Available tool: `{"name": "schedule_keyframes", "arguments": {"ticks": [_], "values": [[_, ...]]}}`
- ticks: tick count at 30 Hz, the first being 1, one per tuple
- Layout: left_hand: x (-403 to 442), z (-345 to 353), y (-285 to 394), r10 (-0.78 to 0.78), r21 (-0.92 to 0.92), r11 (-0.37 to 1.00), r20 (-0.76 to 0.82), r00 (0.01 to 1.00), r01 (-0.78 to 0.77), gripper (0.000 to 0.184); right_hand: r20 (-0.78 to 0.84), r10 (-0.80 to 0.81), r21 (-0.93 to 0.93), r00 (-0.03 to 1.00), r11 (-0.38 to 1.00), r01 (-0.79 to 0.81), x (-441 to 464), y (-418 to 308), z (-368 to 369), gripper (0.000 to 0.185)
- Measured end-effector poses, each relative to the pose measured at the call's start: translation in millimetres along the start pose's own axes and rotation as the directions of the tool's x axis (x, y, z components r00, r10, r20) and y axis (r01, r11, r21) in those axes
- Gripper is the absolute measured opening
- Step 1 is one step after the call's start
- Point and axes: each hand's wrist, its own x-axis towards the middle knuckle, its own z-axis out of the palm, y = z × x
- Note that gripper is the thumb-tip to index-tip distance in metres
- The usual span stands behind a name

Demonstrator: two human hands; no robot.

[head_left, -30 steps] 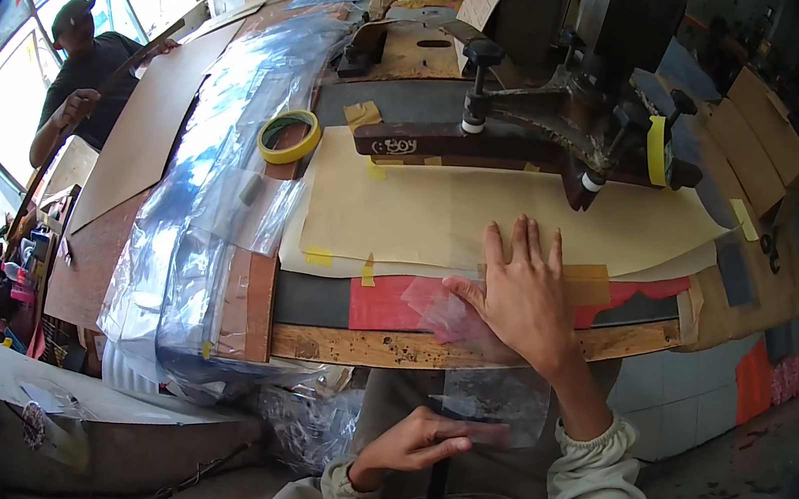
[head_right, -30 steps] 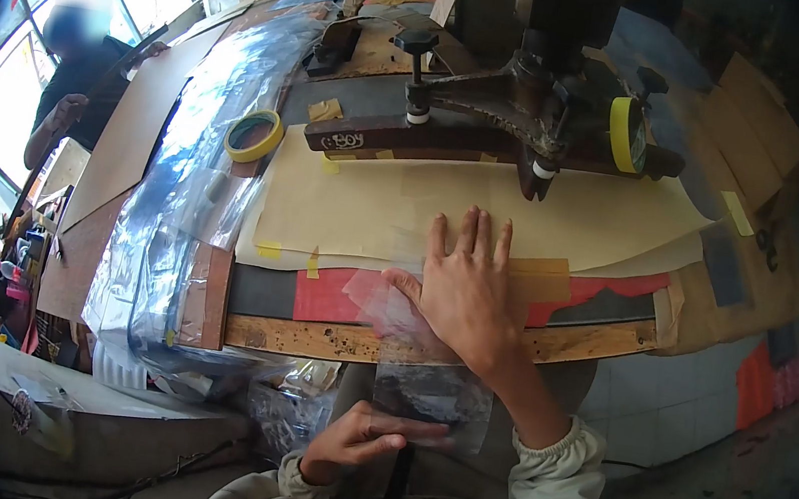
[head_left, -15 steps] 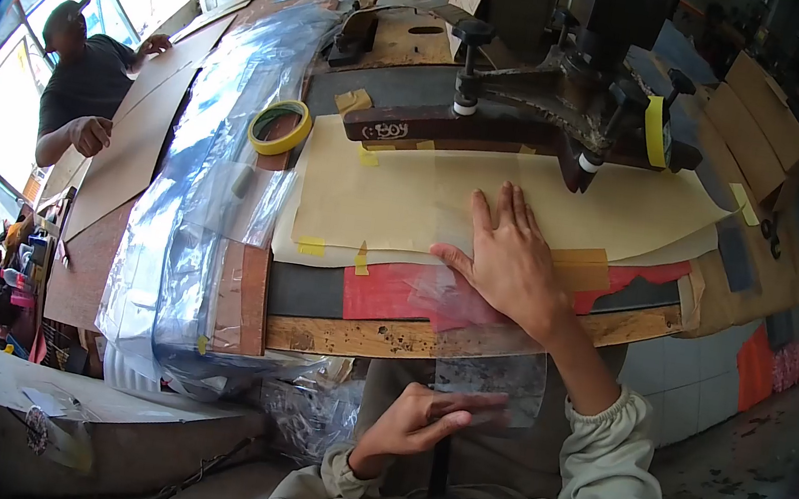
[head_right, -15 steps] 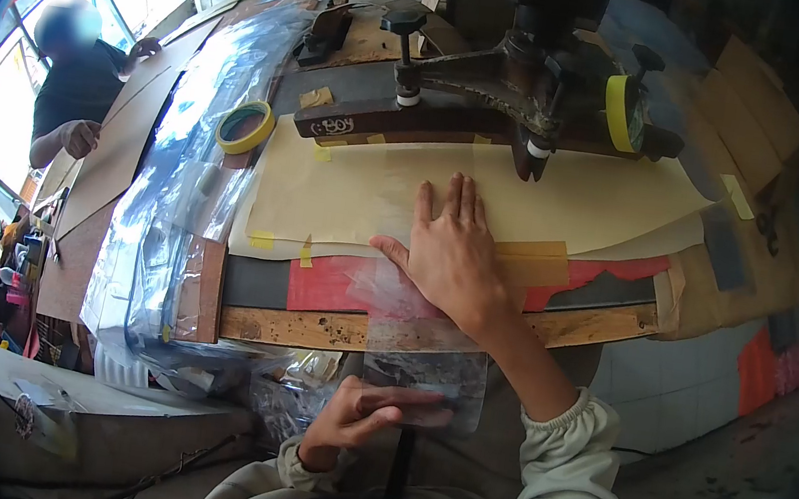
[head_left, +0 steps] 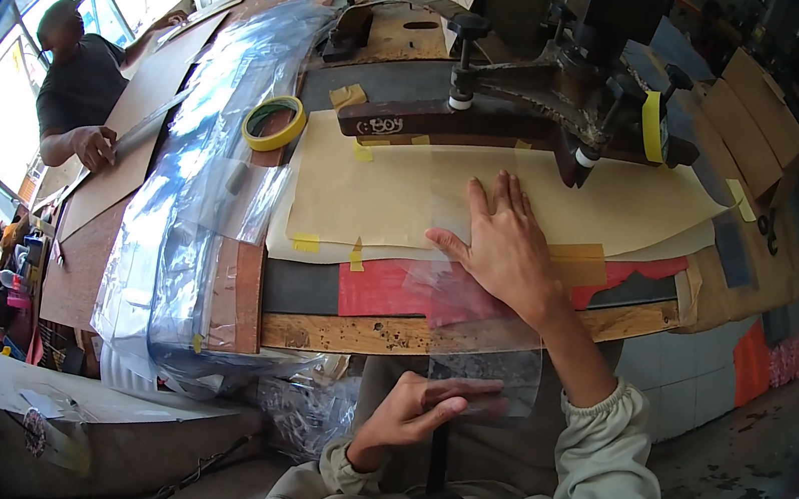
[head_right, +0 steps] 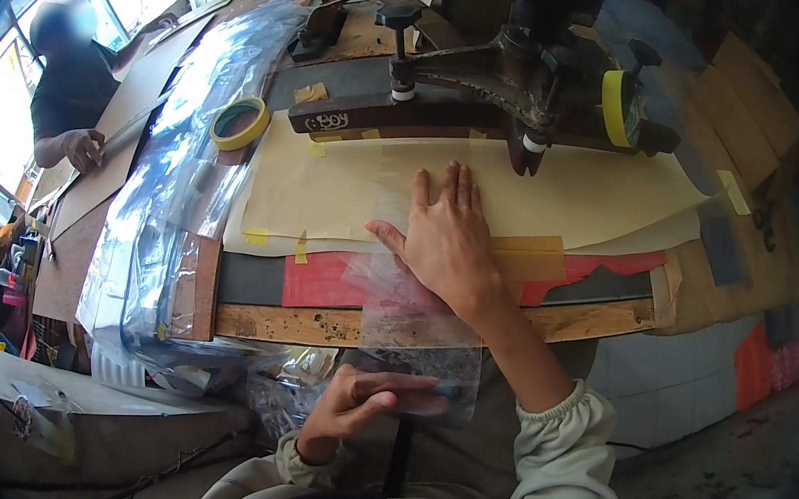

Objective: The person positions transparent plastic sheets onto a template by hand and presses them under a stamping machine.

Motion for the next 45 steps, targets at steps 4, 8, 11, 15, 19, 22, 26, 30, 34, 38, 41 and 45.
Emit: {"name": "schedule_keyframes", "arguments": {"ticks": [4, 8, 11, 15, 19, 22, 26, 30, 34, 38, 41, 45], "values": [[2.9, 0.0, -2.3, 0.016, 0.004, 1.0, -0.002, 1.0, -0.016, 0.034, -0.006, 0.005, 0.013, 1.0, 1.0, -0.005, 2.0, 1.5, -0.6, 0.085], [2.7, 0.4, -2.8, -0.023, -0.011, 1.0, 0.006, 1.0, 0.023, 0.034, -0.024, 0.001, -0.001, 1.0, 1.0, -0.001, 2.2, 2.9, 0.5, 0.086], [1.9, 1.6, -4.4, -0.023, -0.025, 0.999, 0.0, 1.0, 0.023, 0.034, -0.03, -0.002, -0.009, 1.0, 1.0, 0.001, 1.6, 2.8, 0.7, 0.086], [1.9, 0.4, 0.7, -0.014, 0.005, 1.0, 0.011, 1.0, 0.014, 0.035, -0.008, 0.003, 0.006, 1.0, 1.0, -0.003, 0.5, 2.0, 0.3, 0.085], [2.5, -1.2, 2.7, -0.042, 0.022, 0.999, 0.037, 0.998, 0.041, 0.035, 0.001, 0.001, 0.025, 1.0, 1.0, -0.001, 0.5, 2.1, -3.3, 0.086], [3.4, -1.0, 3.0, -0.04, 0.014, 0.999, 0.041, 0.998, 0.039, 0.035, -0.003, -0.001, 0.02, 1.0, 1.0, 0.001, 1.0, 2.8, -2.2, 0.085], [3.7, -0.2, 0.5, -0.026, 0.013, 1.0, 0.034, 0.999, 0.025, 0.035, -0.028, -0.005, -0.008, 1.0, 1.0, 0.004, 1.1, 4.0, -0.3, 0.084], [4.9, 0.0, 1.5, -0.013, 0.027, 1.0, 0.032, 0.999, 0.012, 0.035, -0.035, -0.007, -0.008, 0.999, 1.0, 0.006, 0.9, 4.5, -0.1, 0.084], [4.9, -0.3, 2.5, -0.015, 0.033, 0.999, 0.036, 0.999, 0.014, 0.035, -0.033, -0.002, -0.013, 0.999, 1.0, 0.001, 0.4, 3.5, -1.4, 0.084], [5.1, 0.1, 1.7, -0.002, 0.022, 1.0, 0.032, 0.999, 0.002, 0.034, -0.029, -0.003, -0.015, 1.0, 1.0, 0.002, 0.3, 3.5, -1.6, 0.084], [5.7, 0.4, 1.9, 0.009, 0.022, 1.0, 0.028, 1.0, -0.01, 0.034, -0.027, -0.003, -0.014, 1.0, 1.0, 0.003, 0.0, 3.8, -1.4, 0.084], [5.8, -1.0, 2.6, -0.009, 0.033, 0.999, 0.04, 0.999, 0.007, 0.035, -0.033, -0.006, -0.016, 0.999, 1.0, 0.005, -0.6, 2.9, -1.5, 0.085]]}}
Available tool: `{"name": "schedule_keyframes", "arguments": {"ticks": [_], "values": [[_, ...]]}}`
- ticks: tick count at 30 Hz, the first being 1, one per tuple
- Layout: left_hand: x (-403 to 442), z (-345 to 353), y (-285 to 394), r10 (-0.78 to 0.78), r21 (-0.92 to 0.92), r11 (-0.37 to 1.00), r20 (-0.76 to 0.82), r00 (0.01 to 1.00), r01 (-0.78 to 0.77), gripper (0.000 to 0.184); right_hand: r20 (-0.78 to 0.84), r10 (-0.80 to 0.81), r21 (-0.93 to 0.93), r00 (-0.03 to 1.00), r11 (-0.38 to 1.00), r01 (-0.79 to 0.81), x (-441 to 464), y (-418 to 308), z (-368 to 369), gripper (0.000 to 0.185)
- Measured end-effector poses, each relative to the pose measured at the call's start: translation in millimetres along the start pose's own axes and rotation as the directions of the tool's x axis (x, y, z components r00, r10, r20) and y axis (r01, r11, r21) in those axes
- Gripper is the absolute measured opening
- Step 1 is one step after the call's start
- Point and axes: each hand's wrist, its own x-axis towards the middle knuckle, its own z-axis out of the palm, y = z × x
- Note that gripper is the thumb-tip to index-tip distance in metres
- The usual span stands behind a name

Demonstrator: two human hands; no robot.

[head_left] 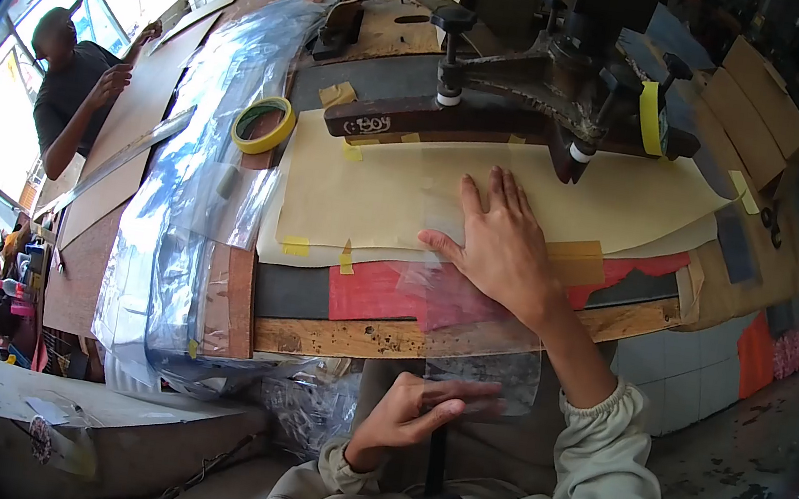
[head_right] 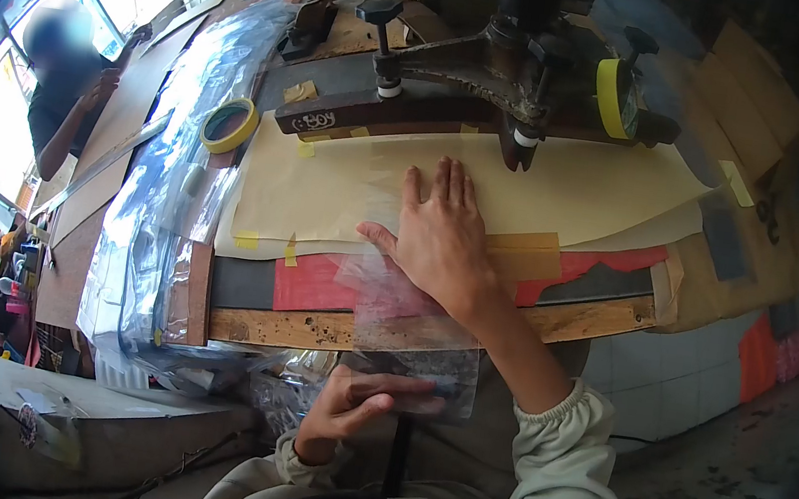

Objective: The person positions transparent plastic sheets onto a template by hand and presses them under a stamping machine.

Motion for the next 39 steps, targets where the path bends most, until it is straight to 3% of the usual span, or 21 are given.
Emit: {"name": "schedule_keyframes", "arguments": {"ticks": [11, 15, 19, 22, 28, 31, 34, 37, 39], "values": [[4.0, -10.7, 9.9, -0.062, 0.03, 0.998, 0.085, 0.994, 0.059, 0.035, 0.011, 0.003, -0.017, 1.0, 1.0, -0.003, 1.7, -3.6, -7.8, 0.081], [6.3, -13.0, 1.8, 0.005, -0.004, 1.0, 0.109, 0.994, -0.004, 0.033, 0.005, 0.005, -0.017, 1.0, 1.0, -0.005, 1.6, -3.5, -10.5, 0.081], [4.1, -15.5, 5.8, -0.269, -0.025, 0.961, 0.168, 0.948, 0.277, 0.033, 0.047, 0.037, 0.012, 0.998, 0.999, -0.037, 2.1, -5.4, -12.0, 0.079], [5.2, -11.4, 5.7, -0.249, -0.045, 0.966, 0.097, 0.964, 0.254, 0.034, 0.043, 0.044, 0.008, 0.998, 0.999, -0.044, 1.3, -6.4, -11.4, 0.079], [3.8, -7.6, 0.3, -0.351, -0.078, 0.933, 0.021, 0.936, 0.352, 0.034, 0.001, 0.043, -0.025, 0.999, 0.999, -0.043, -0.1, -7.3, -7.9, 0.078], [2.3, -5.6, 3.3, -0.475, -0.118, 0.874, 0.006, 0.88, 0.472, 0.033, -0.018, 0.058, 0.031, 0.998, 0.998, -0.057, -2.0, -7.0, -8.2, 0.078], [-8.3, -2.8, -35.4, -0.443, -0.144, 0.89, -0.054, 0.895, 0.432, 0.034, -0.055, 0.064, 0.038, 0.996, 0.997, -0.062, -3.3, -6.6, -6.2, 0.076], [-1.8, 9.4, -25.6, -0.35, -0.247, 0.923, -0.212, 0.912, 0.297, 0.039, -0.122, -0.056, 0.057, 0.991, 0.996, 0.063, -2.6, -6.0, -16.1, 0.071], [-3.4, 15.8, -37.3, -0.463, -0.381, 0.854, -0.246, 0.851, 0.355, 0.041, -0.108, -0.097, 0.091, 0.989, 0.99, 0.107, -11.6, -10.4, -30.7, 0.067]]}}
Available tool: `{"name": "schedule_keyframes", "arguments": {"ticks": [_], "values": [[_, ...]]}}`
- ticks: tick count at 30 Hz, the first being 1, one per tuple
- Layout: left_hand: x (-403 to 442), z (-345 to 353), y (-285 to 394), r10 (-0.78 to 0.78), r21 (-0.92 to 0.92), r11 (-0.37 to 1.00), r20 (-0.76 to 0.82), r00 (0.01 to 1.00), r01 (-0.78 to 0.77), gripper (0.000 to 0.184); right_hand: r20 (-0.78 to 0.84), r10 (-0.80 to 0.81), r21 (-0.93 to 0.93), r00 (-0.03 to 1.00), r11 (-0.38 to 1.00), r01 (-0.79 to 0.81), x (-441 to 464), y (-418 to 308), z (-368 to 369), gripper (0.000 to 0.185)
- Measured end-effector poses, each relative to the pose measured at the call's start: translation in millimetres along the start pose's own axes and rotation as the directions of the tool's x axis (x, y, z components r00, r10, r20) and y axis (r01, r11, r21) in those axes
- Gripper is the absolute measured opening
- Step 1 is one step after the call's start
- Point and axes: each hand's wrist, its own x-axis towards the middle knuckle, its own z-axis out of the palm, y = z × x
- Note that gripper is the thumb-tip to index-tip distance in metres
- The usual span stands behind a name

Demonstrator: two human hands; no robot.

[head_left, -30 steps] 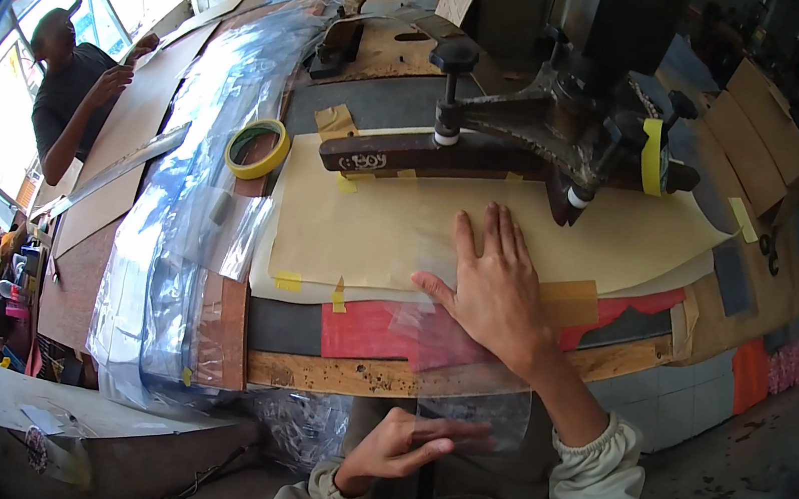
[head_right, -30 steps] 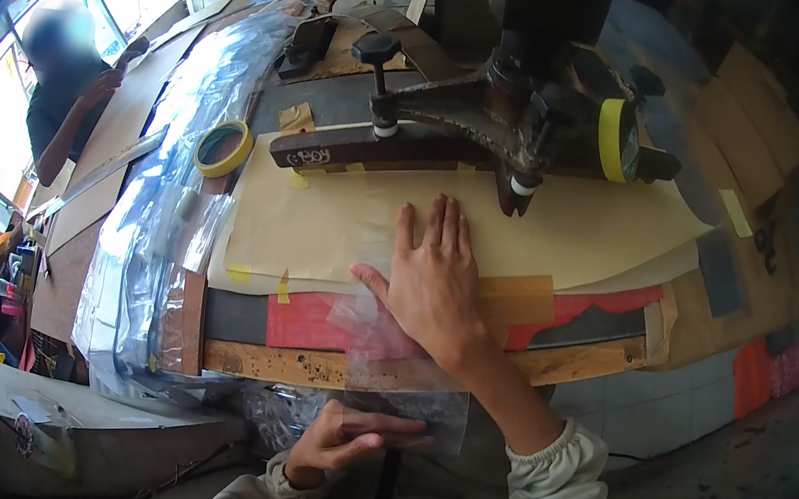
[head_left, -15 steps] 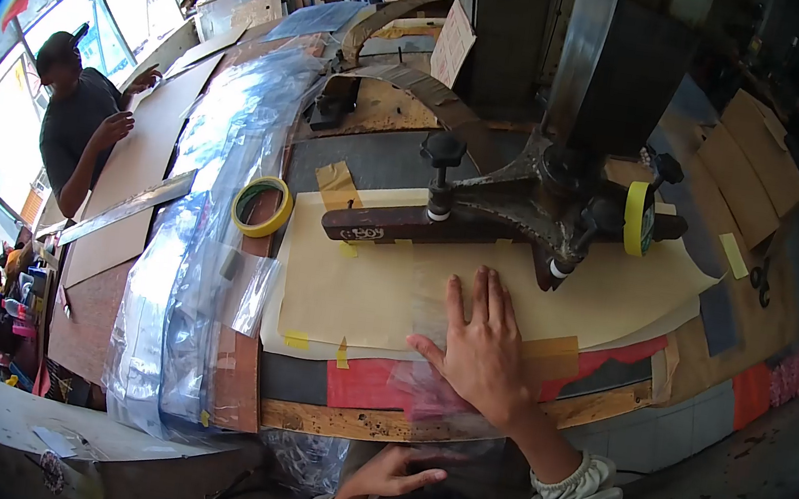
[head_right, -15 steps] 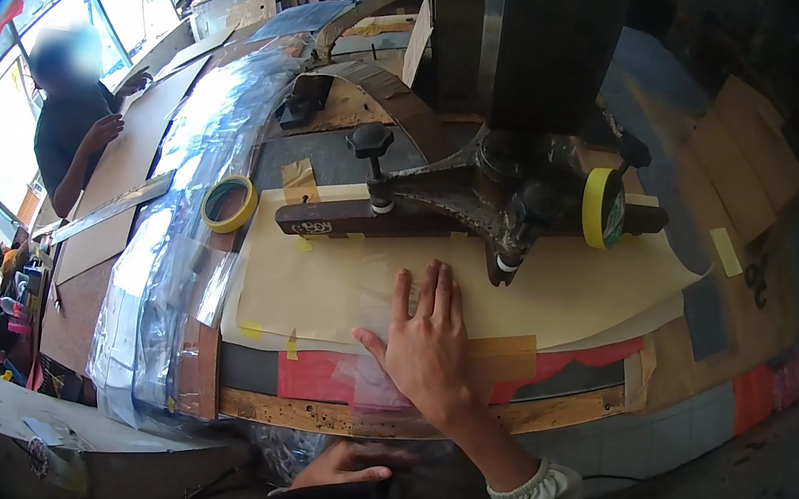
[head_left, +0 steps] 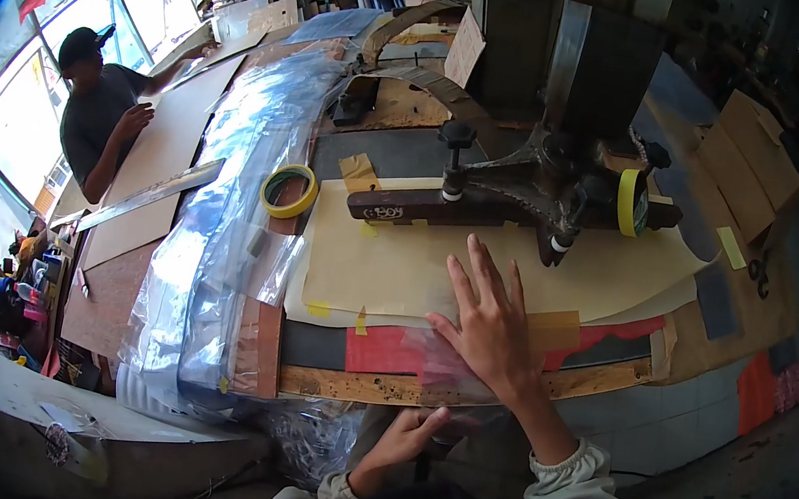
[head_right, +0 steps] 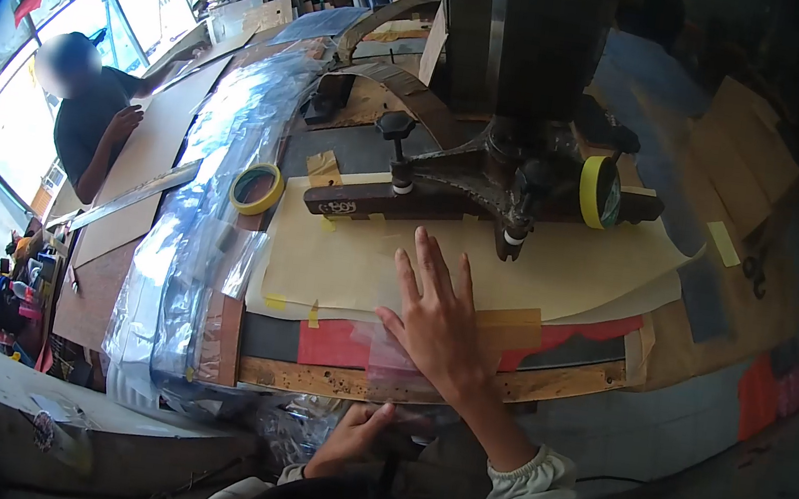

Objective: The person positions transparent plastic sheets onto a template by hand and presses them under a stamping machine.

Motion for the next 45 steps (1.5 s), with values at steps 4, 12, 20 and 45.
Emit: {"name": "schedule_keyframes", "arguments": {"ticks": [4, 12, 20, 45], "values": [[-5.9, 5.8, 18.2, 0.069, 0.062, 0.996, -0.094, 0.993, -0.064, 0.042, 0.058, 0.0, 0.183, 0.998, 0.983, -0.011, -32.8, -15.7, -17.7, 0.058], [0.1, 7.1, 3.4, 0.081, -0.01, 0.996, -0.148, 0.986, -0.083, 0.041, -0.02, 0.062, 0.243, 0.998, 0.969, -0.056, -55.1, -18.8, 1.0, 0.046], [-5.5, 14.5, 20.5, 0.056, -0.071, 0.995, -0.13, 0.99, -0.065, 0.04, -0.067, 0.072, 0.258, 0.995, 0.965, -0.052, -57.9, -18.5, 4.2, 0.04], [-7.5, 12.1, 24.9, 0.019, -0.03, 0.999, -0.12, 0.993, -0.023, 0.04, -0.086, 0.064, 0.252, 0.994, 0.967, -0.041, -58.1, -19.2, 3.5, 0.039]]}}
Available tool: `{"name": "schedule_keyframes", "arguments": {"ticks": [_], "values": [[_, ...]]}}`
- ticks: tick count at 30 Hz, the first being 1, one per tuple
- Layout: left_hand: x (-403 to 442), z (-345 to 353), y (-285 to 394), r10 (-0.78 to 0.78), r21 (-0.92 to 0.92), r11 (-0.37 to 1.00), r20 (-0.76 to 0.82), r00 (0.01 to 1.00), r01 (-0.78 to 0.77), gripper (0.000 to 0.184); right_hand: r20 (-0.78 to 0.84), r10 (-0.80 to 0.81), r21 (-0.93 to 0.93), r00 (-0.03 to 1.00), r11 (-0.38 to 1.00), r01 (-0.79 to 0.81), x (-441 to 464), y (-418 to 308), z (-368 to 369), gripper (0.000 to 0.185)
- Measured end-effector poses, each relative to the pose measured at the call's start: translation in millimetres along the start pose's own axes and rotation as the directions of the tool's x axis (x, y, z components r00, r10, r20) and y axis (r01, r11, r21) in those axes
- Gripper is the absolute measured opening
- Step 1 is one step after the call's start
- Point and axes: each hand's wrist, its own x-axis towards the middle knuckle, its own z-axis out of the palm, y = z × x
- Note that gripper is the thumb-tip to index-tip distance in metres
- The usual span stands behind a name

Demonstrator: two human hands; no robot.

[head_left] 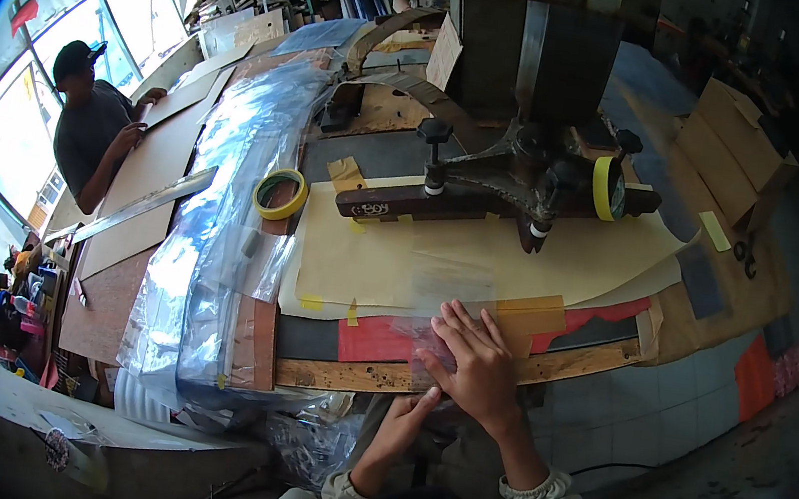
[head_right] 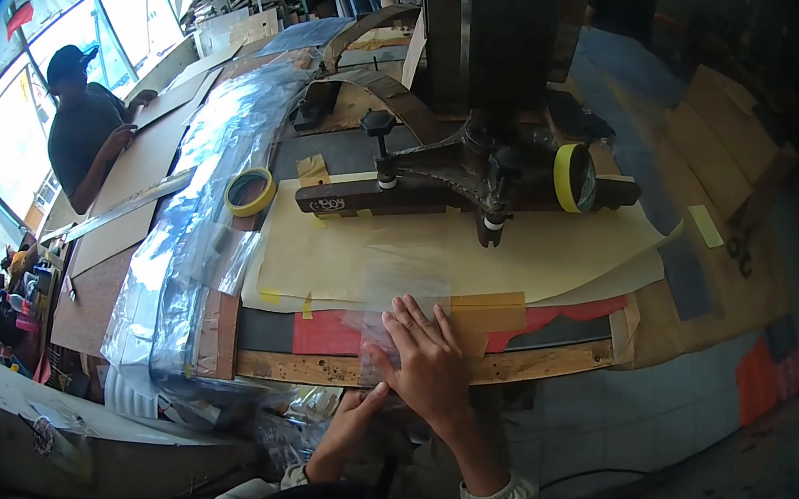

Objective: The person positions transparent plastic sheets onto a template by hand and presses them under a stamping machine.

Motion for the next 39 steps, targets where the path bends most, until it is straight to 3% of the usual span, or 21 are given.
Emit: {"name": "schedule_keyframes", "arguments": {"ticks": [8, 26, 39], "values": [[5.5, -10.1, -14.7, -0.004, 0.001, 1.0, 0.065, 0.998, 0.004, 0.041, 0.016, 0.016, 0.007, 1.0, 1.0, -0.016, -1.3, 1.0, 1.5, 0.04], [1.4, -3.8, -3.0, -0.047, 0.003, 0.999, 0.017, 0.999, 0.047, 0.039, 0.021, 0.008, 0.008, 1.0, 1.0, -0.008, 1.1, -0.7, -1.5, 0.04], [1.2, 2.4, -0.7, 0.017, -0.032, 0.999, -0.016, 1.0, -0.017, 0.038, 0.01, -0.005, -0.004, 1.0, 1.0, 0.006, 0.8, 1.2, 0.7, 0.039]]}}
